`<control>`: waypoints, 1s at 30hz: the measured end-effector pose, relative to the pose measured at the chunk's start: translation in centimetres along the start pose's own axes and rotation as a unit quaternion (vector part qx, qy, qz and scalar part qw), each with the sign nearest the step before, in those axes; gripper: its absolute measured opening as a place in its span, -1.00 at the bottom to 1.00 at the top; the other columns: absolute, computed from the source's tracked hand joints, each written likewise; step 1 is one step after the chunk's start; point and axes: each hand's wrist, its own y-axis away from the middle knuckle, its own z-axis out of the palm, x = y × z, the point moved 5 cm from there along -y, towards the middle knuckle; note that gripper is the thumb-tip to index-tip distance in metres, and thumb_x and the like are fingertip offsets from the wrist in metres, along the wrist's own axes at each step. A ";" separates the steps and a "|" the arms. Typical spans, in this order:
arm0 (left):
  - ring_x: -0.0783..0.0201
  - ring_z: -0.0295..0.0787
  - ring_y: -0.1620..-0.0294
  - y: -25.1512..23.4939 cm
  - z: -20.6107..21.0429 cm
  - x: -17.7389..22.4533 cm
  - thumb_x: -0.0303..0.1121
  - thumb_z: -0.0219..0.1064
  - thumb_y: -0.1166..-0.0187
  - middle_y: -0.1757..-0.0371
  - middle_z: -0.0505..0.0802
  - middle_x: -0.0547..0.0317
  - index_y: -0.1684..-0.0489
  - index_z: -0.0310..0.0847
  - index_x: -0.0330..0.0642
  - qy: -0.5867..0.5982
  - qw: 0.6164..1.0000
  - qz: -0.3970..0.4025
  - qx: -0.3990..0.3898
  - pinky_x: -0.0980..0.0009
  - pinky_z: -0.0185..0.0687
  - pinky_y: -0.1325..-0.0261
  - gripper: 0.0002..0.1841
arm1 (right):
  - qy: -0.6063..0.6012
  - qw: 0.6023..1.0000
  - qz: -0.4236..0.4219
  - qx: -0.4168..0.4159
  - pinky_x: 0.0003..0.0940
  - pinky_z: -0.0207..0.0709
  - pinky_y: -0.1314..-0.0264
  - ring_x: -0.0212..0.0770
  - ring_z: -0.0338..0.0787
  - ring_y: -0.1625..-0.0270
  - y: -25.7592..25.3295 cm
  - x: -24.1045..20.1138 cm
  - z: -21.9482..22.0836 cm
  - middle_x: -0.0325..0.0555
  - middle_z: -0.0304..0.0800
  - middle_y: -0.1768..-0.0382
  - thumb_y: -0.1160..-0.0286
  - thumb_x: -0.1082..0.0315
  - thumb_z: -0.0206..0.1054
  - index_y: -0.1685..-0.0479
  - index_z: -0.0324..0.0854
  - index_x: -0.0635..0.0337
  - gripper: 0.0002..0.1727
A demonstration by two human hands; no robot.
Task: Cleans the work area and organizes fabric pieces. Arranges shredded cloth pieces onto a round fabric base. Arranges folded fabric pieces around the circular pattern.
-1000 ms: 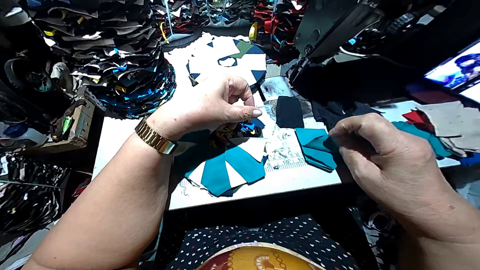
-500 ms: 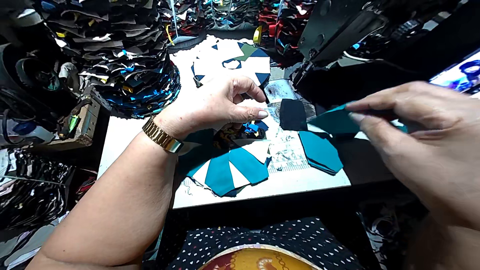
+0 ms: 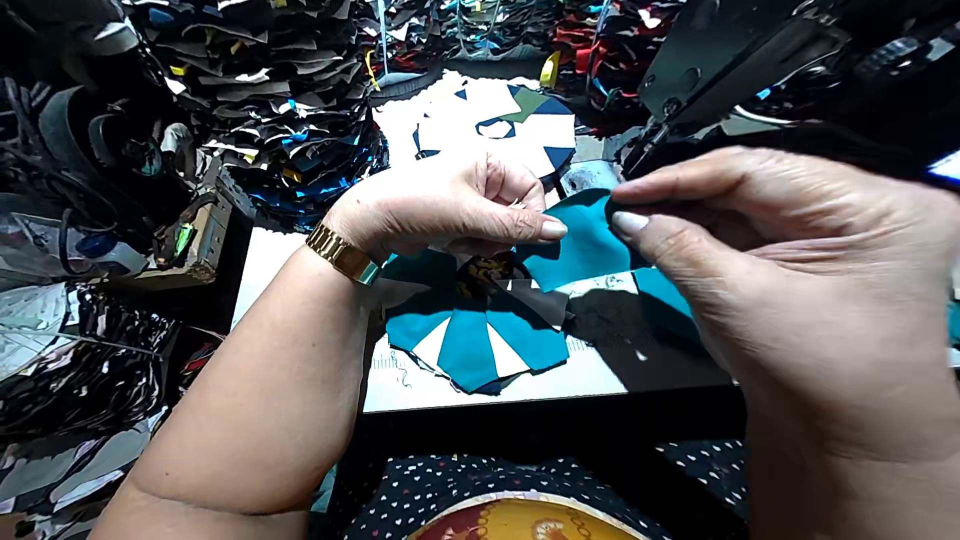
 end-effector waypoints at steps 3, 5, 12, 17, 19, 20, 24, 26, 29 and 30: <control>0.61 0.34 0.78 0.0 -0.3 -0.3 -0.41 0.30 -0.70 0.77 0.53 0.40 0.60 0.58 -0.16 -0.090 0.995 -0.040 0.013 0.69 0.19 0.71 -0.68 | 0.042 0.998 0.037 0.009 -0.68 0.72 0.03 -0.55 0.80 0.15 1.3 1.2 0.9 -0.25 0.83 0.10 -0.46 0.49 0.42 -0.02 0.76 0.26 -0.80; 0.60 0.34 0.79 -0.2 -0.6 -0.7 -0.35 0.32 -0.70 0.78 0.54 0.38 0.63 0.60 -0.16 -0.155 0.985 -0.067 0.024 0.66 0.18 0.72 -0.66 | 0.085 0.995 0.044 0.009 -0.67 0.70 0.04 -0.53 0.80 0.15 1.9 1.9 1.6 -0.20 0.82 0.11 -0.47 0.45 0.43 0.02 0.77 0.24 -0.83; 0.56 0.40 0.74 -0.7 -1.1 -1.6 -0.16 0.49 -0.57 0.75 0.57 0.37 0.65 0.64 -0.13 -0.307 0.939 -0.135 0.069 0.59 0.28 0.64 -0.63 | 0.214 0.976 0.013 -0.035 -0.39 0.69 0.08 -0.28 0.80 0.18 2.3 3.2 3.2 -0.04 0.82 0.20 -0.53 0.40 0.40 0.15 0.76 0.25 -0.90; 0.44 0.45 0.54 -0.8 -0.9 -1.7 -0.08 0.59 -0.44 0.59 0.61 0.34 0.50 0.69 -0.13 -0.396 0.903 -0.139 0.088 0.40 0.37 0.39 -0.67 | 0.251 0.966 0.015 -0.061 -0.20 0.62 0.20 -0.14 0.72 0.24 2.0 3.1 3.1 0.01 0.71 0.21 -0.56 0.36 0.39 0.12 0.75 0.26 -0.86; 0.44 0.49 0.54 -0.5 -1.2 -0.8 -0.09 0.59 -0.43 0.58 0.63 0.32 0.47 0.70 -0.14 -0.406 0.897 -0.127 0.117 0.42 0.41 0.41 -0.68 | 0.238 0.970 -0.007 -0.049 -0.31 0.61 0.18 -0.16 0.68 0.24 1.6 2.5 2.5 0.05 0.66 0.22 -0.56 0.42 0.38 0.11 0.76 0.32 -0.86; 0.42 0.50 0.53 -0.4 -1.4 -0.4 -0.10 0.59 -0.44 0.57 0.64 0.30 0.45 0.71 -0.14 -0.407 0.896 -0.123 0.127 0.39 0.43 0.39 -0.69 | 0.231 0.972 -0.022 -0.048 -0.39 0.61 0.16 -0.22 0.68 0.22 1.4 2.2 2.3 0.03 0.65 0.21 -0.55 0.44 0.37 0.12 0.78 0.31 -0.87; 0.49 0.44 0.57 -0.4 -0.9 -0.1 -0.14 0.62 -0.40 0.60 0.61 0.35 0.45 0.71 -0.14 -0.404 0.906 -0.068 0.102 0.49 0.34 0.45 -0.71 | 0.187 0.972 -0.091 -0.108 -0.47 0.62 0.07 -0.29 0.72 0.12 1.1 2.1 2.5 -0.04 0.73 0.16 -0.49 0.50 0.31 0.12 0.86 0.22 -0.80; 0.47 0.46 0.56 -0.7 -0.1 -0.4 -0.13 0.63 -0.38 0.59 0.62 0.35 0.45 0.72 -0.14 -0.410 0.906 -0.077 0.069 0.45 0.36 0.43 -0.71 | 0.187 0.964 -0.094 -0.164 -0.34 0.65 0.01 -0.20 0.73 0.07 1.3 2.6 3.1 -0.04 0.73 0.12 -0.46 0.51 0.30 0.02 0.87 0.20 -0.74; 0.43 0.50 0.50 -0.8 0.8 -0.6 -0.10 0.61 -0.40 0.55 0.63 0.34 0.43 0.70 -0.11 -0.431 0.895 -0.107 0.033 0.40 0.41 0.37 -0.70 | 0.209 0.952 -0.092 -0.202 -0.32 0.64 0.01 -0.19 0.73 0.07 1.6 2.9 3.3 -0.11 0.74 0.14 -0.41 0.48 0.31 0.00 0.89 0.16 -0.72; 0.44 0.50 0.48 -0.7 0.9 -0.5 -0.11 0.61 -0.40 0.54 0.64 0.33 0.39 0.71 -0.11 -0.430 0.896 -0.111 0.029 0.41 0.41 0.36 -0.71 | 0.212 0.950 -0.092 -0.208 -0.34 0.64 0.04 -0.21 0.73 0.10 1.7 2.8 3.2 -0.13 0.74 0.17 -0.39 0.46 0.31 0.03 0.89 0.16 -0.72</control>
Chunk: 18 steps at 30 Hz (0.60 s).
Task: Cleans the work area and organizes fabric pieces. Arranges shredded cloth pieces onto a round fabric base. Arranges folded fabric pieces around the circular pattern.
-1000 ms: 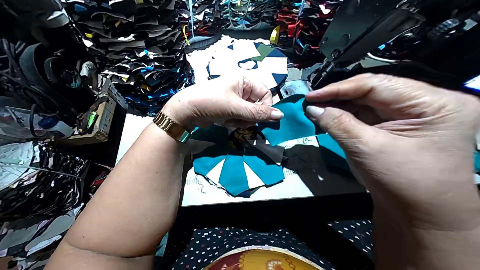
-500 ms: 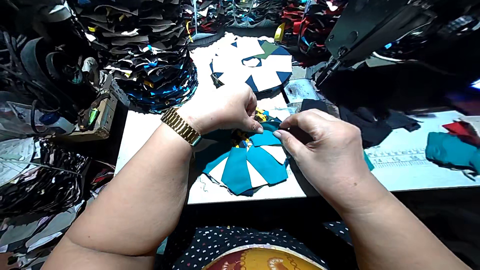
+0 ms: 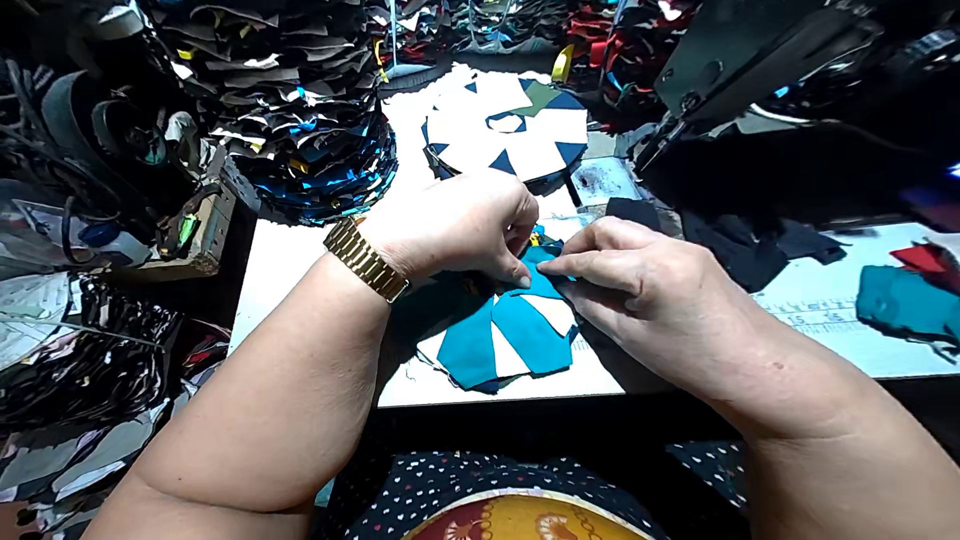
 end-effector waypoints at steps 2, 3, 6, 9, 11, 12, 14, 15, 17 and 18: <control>0.44 0.51 0.48 0.2 -0.1 0.1 -0.14 0.62 -0.40 0.52 0.66 0.33 0.29 0.76 -0.10 0.007 1.000 -0.009 -0.011 0.42 0.44 0.34 -0.75 | 0.005 1.000 0.008 -0.018 -0.36 0.64 0.11 -0.25 0.72 0.15 0.2 -0.5 -0.2 -0.18 0.71 0.21 -0.37 0.42 0.33 0.09 0.90 0.13 -0.75; 0.45 0.53 0.49 0.2 -0.2 0.2 -0.15 0.62 -0.40 0.52 0.68 0.33 0.26 0.77 -0.09 0.009 1.000 -0.012 -0.014 0.43 0.47 0.34 -0.76 | 0.005 0.999 0.015 -0.028 -0.37 0.63 0.15 -0.28 0.71 0.17 0.4 -0.7 -0.4 -0.22 0.69 0.22 -0.37 0.38 0.35 0.10 0.90 0.10 -0.76; 0.44 0.46 0.54 0.2 -0.2 0.3 -0.19 0.64 -0.38 0.57 0.63 0.33 0.19 0.78 -0.10 0.023 1.000 -0.004 -0.013 0.42 0.40 0.38 -0.75 | -0.010 0.998 0.031 -0.046 -0.58 0.60 0.28 -0.47 0.69 0.25 0.9 -1.1 -1.0 -0.37 0.68 0.27 -0.36 0.29 0.35 0.13 0.91 -0.02 -0.77; 0.52 0.37 0.62 0.1 -0.6 -0.2 -0.25 0.59 -0.44 0.63 0.59 0.35 0.15 0.80 -0.17 0.081 0.996 0.044 0.022 0.55 0.30 0.49 -0.78 | -0.032 0.998 0.046 -0.004 -0.62 0.64 0.17 -0.50 0.75 0.20 1.0 -1.2 -2.1 -0.31 0.77 0.23 -0.43 0.36 0.32 0.13 0.86 0.04 -0.80; 0.57 0.39 0.63 -0.1 -1.0 -0.6 -0.23 0.51 -0.53 0.62 0.61 0.37 0.15 0.80 -0.18 0.125 0.988 0.069 0.053 0.60 0.29 0.51 -0.80 | -0.035 0.998 0.055 0.024 -0.60 0.64 0.15 -0.45 0.73 0.20 0.9 -1.1 -2.2 -0.24 0.74 0.21 -0.44 0.39 0.35 0.11 0.85 0.10 -0.82; 0.60 0.43 0.61 -0.1 -1.2 -0.7 -0.22 0.45 -0.60 0.59 0.64 0.39 0.15 0.79 -0.18 0.144 0.985 0.074 0.066 0.63 0.34 0.49 -0.80 | -0.035 0.997 0.055 0.029 -0.57 0.64 0.15 -0.42 0.73 0.19 0.9 -1.0 -1.9 -0.22 0.74 0.20 -0.42 0.40 0.37 0.10 0.85 0.12 -0.81; 0.60 0.51 0.63 -0.2 -1.2 -0.8 -0.24 0.31 -0.73 0.58 0.69 0.35 0.17 0.76 -0.24 0.219 0.970 0.070 0.075 0.67 0.43 0.54 -0.76 | -0.026 0.998 0.058 0.019 -0.53 0.65 0.15 -0.38 0.74 0.18 1.1 -0.7 -1.0 -0.20 0.73 0.18 -0.39 0.40 0.40 0.08 0.87 0.11 -0.80; 0.57 0.48 0.67 -0.2 -1.1 -0.9 -0.24 0.23 -0.78 0.61 0.66 0.33 0.16 0.74 -0.28 0.271 0.958 0.058 0.078 0.66 0.39 0.59 -0.72 | -0.025 0.998 0.061 0.011 -0.53 0.65 0.14 -0.38 0.74 0.17 1.2 -0.5 -0.6 -0.21 0.73 0.16 -0.39 0.39 0.41 0.05 0.88 0.11 -0.79; 0.55 0.40 0.71 -0.1 -0.8 -0.7 -0.23 0.07 -0.88 0.65 0.55 0.34 0.07 0.69 -0.31 0.379 0.922 0.015 0.082 0.66 0.32 0.63 -0.65 | -0.034 0.997 0.063 0.005 -0.57 0.65 0.14 -0.42 0.73 0.15 1.4 -0.1 -0.7 -0.24 0.72 0.13 -0.39 0.34 0.40 0.01 0.87 0.08 -0.76; 0.54 0.41 0.72 -0.1 -0.7 -0.6 -0.19 -0.03 -0.91 0.67 0.53 0.34 0.04 0.65 -0.30 0.423 0.902 -0.009 0.087 0.66 0.34 0.63 -0.61 | -0.046 0.997 0.066 0.012 -0.58 0.65 0.12 -0.44 0.73 0.14 1.5 0.2 -1.0 -0.24 0.73 0.11 -0.41 0.33 0.38 -0.02 0.86 0.09 -0.74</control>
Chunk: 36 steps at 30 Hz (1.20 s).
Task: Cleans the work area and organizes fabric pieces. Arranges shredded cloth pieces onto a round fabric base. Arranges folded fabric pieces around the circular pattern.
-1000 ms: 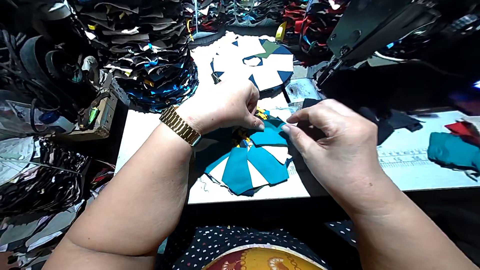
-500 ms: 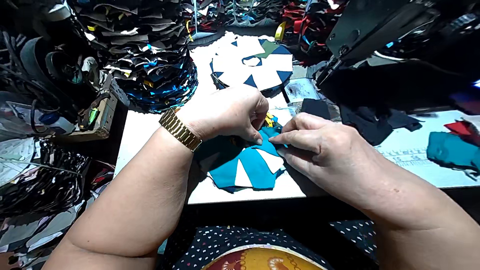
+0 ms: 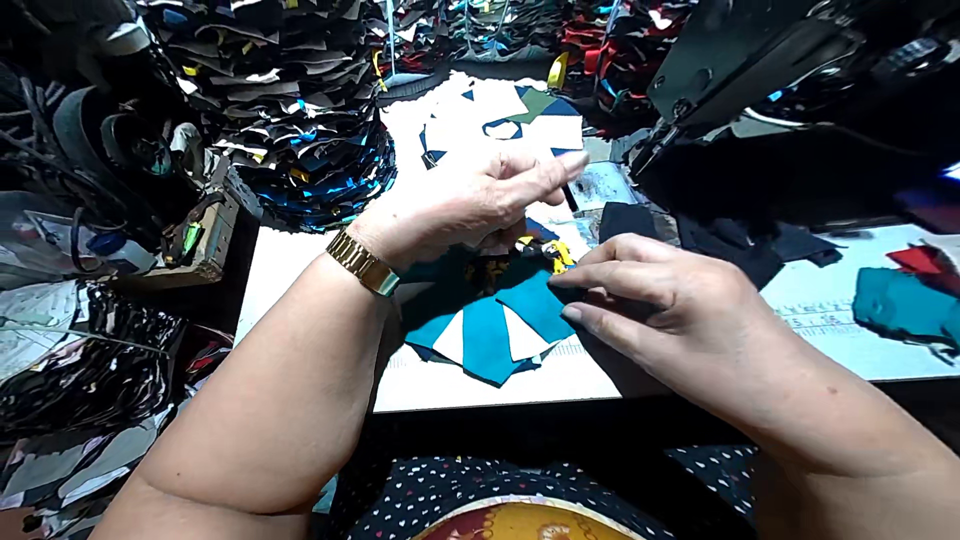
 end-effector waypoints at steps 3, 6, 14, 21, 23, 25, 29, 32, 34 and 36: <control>0.49 0.49 0.66 -0.1 0.3 -0.1 -0.06 -0.28 -0.94 0.62 0.58 0.28 -0.17 0.55 -0.27 0.124 0.990 -0.056 0.027 0.64 0.45 0.55 -0.47 | -0.034 0.997 0.048 0.051 -0.58 0.70 0.04 -0.47 0.76 0.11 0.0 0.8 -1.9 -0.23 0.77 0.05 -0.53 0.30 0.33 -0.07 0.82 0.11 -0.75; 0.39 0.71 0.49 0.0 0.7 -0.2 -0.14 -0.16 -0.89 0.39 0.76 0.12 -0.55 0.35 -0.23 0.239 0.964 -0.111 0.043 0.55 0.67 0.39 -0.54 | -0.076 0.985 0.094 0.120 -0.63 0.71 0.08 -0.52 0.78 0.13 0.1 1.0 -3.2 -0.30 0.78 0.06 -0.62 0.28 0.26 -0.03 0.80 0.11 -0.77; 0.38 0.77 0.32 0.2 2.4 -0.5 -0.45 -0.08 -0.77 0.12 0.79 0.10 -0.62 0.33 -0.07 0.301 0.941 -0.146 0.053 0.52 0.66 0.37 -0.56 | -0.059 0.981 -0.046 0.178 -0.47 0.73 -0.17 -0.33 0.78 -0.11 0.0 -2.6 -3.3 -0.09 0.75 -0.08 -0.52 0.33 0.42 -0.04 0.79 0.28 -0.75; 0.44 0.69 0.47 0.0 2.9 -0.6 -0.52 -0.09 -0.73 0.13 0.74 0.08 -0.70 0.22 -0.07 0.312 0.938 -0.144 0.031 0.58 0.58 0.52 -0.48 | 0.035 0.987 -0.079 0.132 -0.37 0.65 -0.12 -0.23 0.77 -0.06 -0.5 -3.9 -1.7 0.00 0.81 0.01 -0.56 0.33 0.34 0.03 0.85 0.27 -0.75; 0.41 0.70 0.45 -0.1 3.1 -0.8 -0.54 -0.10 -0.72 0.17 0.73 0.09 -0.71 0.20 -0.06 0.317 0.938 -0.137 0.020 0.54 0.63 0.47 -0.47 | 0.058 0.988 -0.065 0.128 -0.39 0.65 -0.03 -0.24 0.77 0.02 -0.7 -3.8 -1.3 -0.03 0.80 0.07 -0.57 0.33 0.32 0.06 0.85 0.25 -0.76; 0.39 0.72 0.39 -0.2 3.2 -1.0 -0.55 -0.08 -0.71 0.11 0.72 0.07 -0.72 0.19 -0.06 0.325 0.937 -0.132 0.010 0.50 0.66 0.42 -0.46 | 0.069 0.988 -0.065 0.122 -0.34 0.63 0.03 -0.20 0.75 0.06 -0.7 -3.8 -1.1 -0.02 0.77 0.11 -0.55 0.34 0.32 0.10 0.84 0.26 -0.78; 0.39 0.69 0.37 -0.1 3.4 -0.7 -0.57 -0.09 -0.71 0.05 0.69 0.06 -0.76 0.13 -0.07 0.333 0.932 -0.140 0.011 0.50 0.65 0.40 -0.43 | 0.085 0.987 -0.077 0.115 -0.26 0.61 0.10 -0.13 0.75 0.08 -0.8 -3.9 -1.0 0.03 0.79 0.10 -0.54 0.34 0.32 0.11 0.84 0.28 -0.77; 0.43 0.67 0.41 0.1 3.5 -0.4 -0.58 -0.09 -0.70 0.10 0.69 0.09 -0.78 0.09 -0.07 0.325 0.936 -0.136 0.010 0.54 0.63 0.42 -0.40 | 0.075 0.988 -0.072 0.116 -0.29 0.60 0.11 -0.17 0.74 0.10 -0.8 -3.8 -1.1 -0.01 0.79 0.13 -0.54 0.34 0.31 0.15 0.85 0.26 -0.78; 0.46 0.61 0.52 -0.1 3.5 -0.5 -0.60 -0.06 -0.71 0.25 0.65 0.14 -0.77 0.11 -0.09 0.309 0.943 -0.125 0.008 0.59 0.56 0.53 -0.42 | 0.056 0.989 -0.067 0.117 -0.38 0.61 0.07 -0.26 0.74 0.09 -0.8 -3.5 -1.3 -0.06 0.79 0.13 -0.54 0.34 0.30 0.16 0.85 0.24 -0.78; 0.48 0.58 0.55 -0.1 3.4 -0.4 -0.62 -0.04 -0.68 0.22 0.68 0.11 -0.80 0.09 -0.07 0.292 0.949 -0.122 0.004 0.61 0.51 0.58 -0.37 | 0.048 0.990 -0.061 0.117 -0.48 0.61 0.05 -0.32 0.74 0.08 -0.8 -3.4 -1.5 -0.09 0.78 0.13 -0.54 0.35 0.30 0.17 0.86 0.22 -0.79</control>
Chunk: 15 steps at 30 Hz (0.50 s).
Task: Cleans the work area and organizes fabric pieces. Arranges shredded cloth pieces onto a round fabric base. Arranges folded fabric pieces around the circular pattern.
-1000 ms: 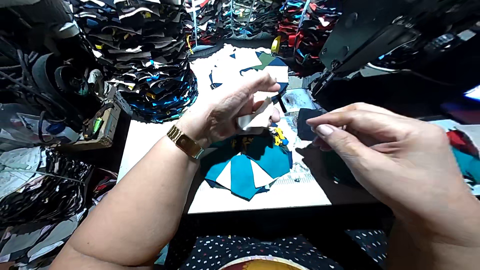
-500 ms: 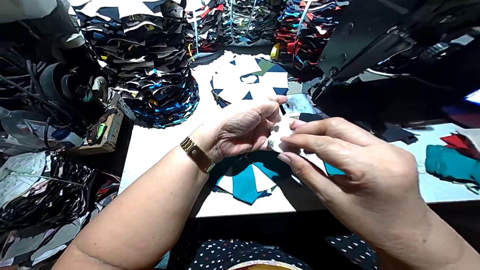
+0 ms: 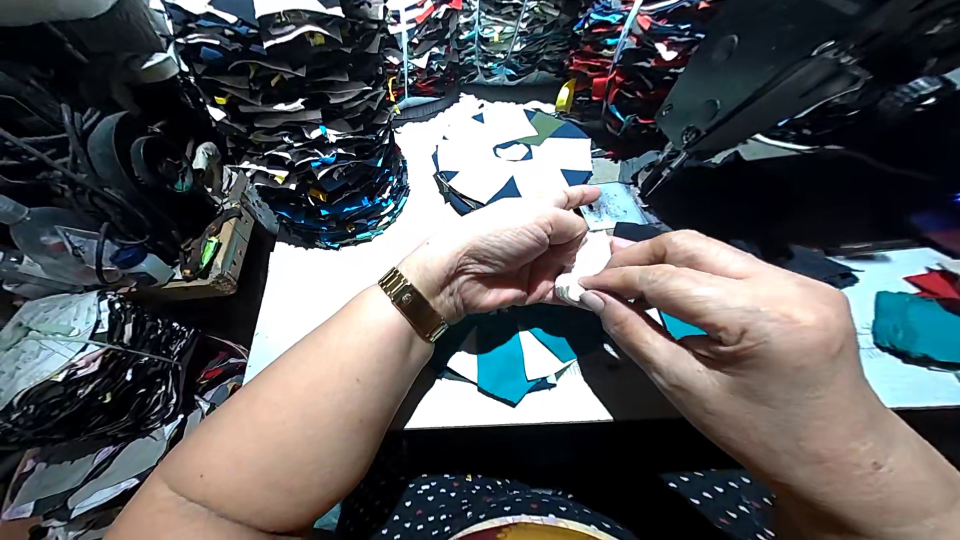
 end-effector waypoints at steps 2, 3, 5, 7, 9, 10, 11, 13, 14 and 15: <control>0.47 0.57 0.54 0.1 0.1 0.1 -0.62 -0.06 -0.69 0.21 0.67 0.11 -0.84 0.04 -0.03 -0.002 1.000 -0.003 -0.004 0.60 0.51 0.55 -0.34 | 0.005 1.000 0.001 -0.001 -0.49 0.61 0.05 -0.32 0.74 0.08 0.1 0.0 -0.1 -0.08 0.78 0.14 -0.54 0.36 0.30 0.17 0.85 0.22 -0.79; 0.48 0.55 0.55 0.1 0.2 0.1 -0.63 -0.07 -0.69 0.23 0.66 0.12 -0.86 0.01 -0.01 -0.003 1.000 -0.002 -0.007 0.62 0.50 0.57 -0.33 | 0.010 1.000 -0.002 -0.001 -0.47 0.61 0.06 -0.30 0.74 0.08 0.1 0.0 -0.1 -0.07 0.78 0.14 -0.54 0.36 0.29 0.17 0.84 0.23 -0.79; 0.49 0.55 0.53 0.2 0.2 0.1 -0.64 -0.08 -0.68 0.22 0.66 0.13 -0.87 -0.02 0.02 -0.002 1.000 0.000 -0.015 0.62 0.50 0.54 -0.30 | 0.021 1.000 -0.009 -0.004 -0.38 0.62 0.02 -0.23 0.75 0.05 0.1 -0.2 -0.1 -0.02 0.79 0.12 -0.54 0.37 0.28 0.15 0.84 0.25 -0.78; 0.47 0.58 0.49 0.1 0.2 0.2 -0.64 -0.09 -0.69 0.18 0.67 0.11 -0.87 -0.03 0.03 -0.001 1.000 0.001 -0.019 0.60 0.54 0.50 -0.31 | 0.034 0.999 -0.017 -0.007 -0.31 0.61 0.04 -0.16 0.75 0.04 0.1 -0.5 0.0 0.01 0.78 0.12 -0.54 0.37 0.27 0.11 0.83 0.27 -0.77; 0.51 0.54 0.54 0.1 0.2 0.2 -0.64 -0.08 -0.68 0.19 0.68 0.11 -0.88 -0.01 0.02 -0.004 1.000 0.005 -0.014 0.65 0.45 0.57 -0.30 | 0.042 0.999 -0.027 -0.006 -0.25 0.57 0.10 -0.11 0.73 0.07 0.0 -0.8 0.1 0.03 0.77 0.14 -0.53 0.38 0.27 0.12 0.82 0.30 -0.77; 0.52 0.50 0.57 0.2 0.2 0.2 -0.65 -0.07 -0.67 0.23 0.66 0.13 -0.88 -0.01 0.00 -0.005 1.000 0.007 -0.014 0.67 0.40 0.59 -0.30 | 0.045 0.999 -0.030 -0.004 -0.23 0.56 0.13 -0.08 0.72 0.09 0.0 -0.8 0.1 0.04 0.76 0.16 -0.52 0.40 0.27 0.16 0.80 0.31 -0.79; 0.53 0.47 0.60 0.2 0.3 0.1 -0.65 -0.06 -0.67 0.28 0.64 0.15 -0.88 -0.01 -0.01 -0.006 1.000 0.007 -0.012 0.68 0.37 0.63 -0.29 | 0.050 0.998 -0.033 -0.001 -0.22 0.55 0.16 -0.07 0.72 0.11 0.0 -0.8 0.2 0.05 0.74 0.19 -0.50 0.42 0.26 0.21 0.79 0.32 -0.80; 0.51 0.46 0.61 0.2 0.4 0.1 -0.65 -0.05 -0.67 0.27 0.63 0.15 -0.87 0.00 0.00 -0.010 1.000 0.002 -0.014 0.66 0.38 0.63 -0.30 | 0.055 0.998 -0.033 -0.002 -0.23 0.51 0.20 -0.06 0.68 0.16 -0.1 -0.8 0.3 0.05 0.72 0.22 -0.49 0.43 0.23 0.27 0.76 0.32 -0.81; 0.50 0.49 0.59 0.2 0.4 0.1 -0.64 -0.05 -0.68 0.26 0.64 0.14 -0.87 -0.01 0.02 -0.012 1.000 0.000 -0.017 0.64 0.42 0.61 -0.30 | 0.056 0.998 -0.032 -0.004 -0.24 0.49 0.21 -0.07 0.67 0.17 -0.2 -0.7 0.3 0.04 0.70 0.23 -0.48 0.43 0.21 0.30 0.74 0.31 -0.81; 0.49 0.50 0.56 0.2 0.4 0.1 -0.63 -0.06 -0.69 0.22 0.65 0.13 -0.87 -0.02 0.03 -0.014 1.000 -0.002 -0.021 0.63 0.43 0.58 -0.30 | 0.054 0.998 -0.030 -0.006 -0.26 0.48 0.22 -0.09 0.66 0.18 -0.2 -0.6 0.4 0.03 0.69 0.25 -0.47 0.43 0.20 0.32 0.72 0.30 -0.81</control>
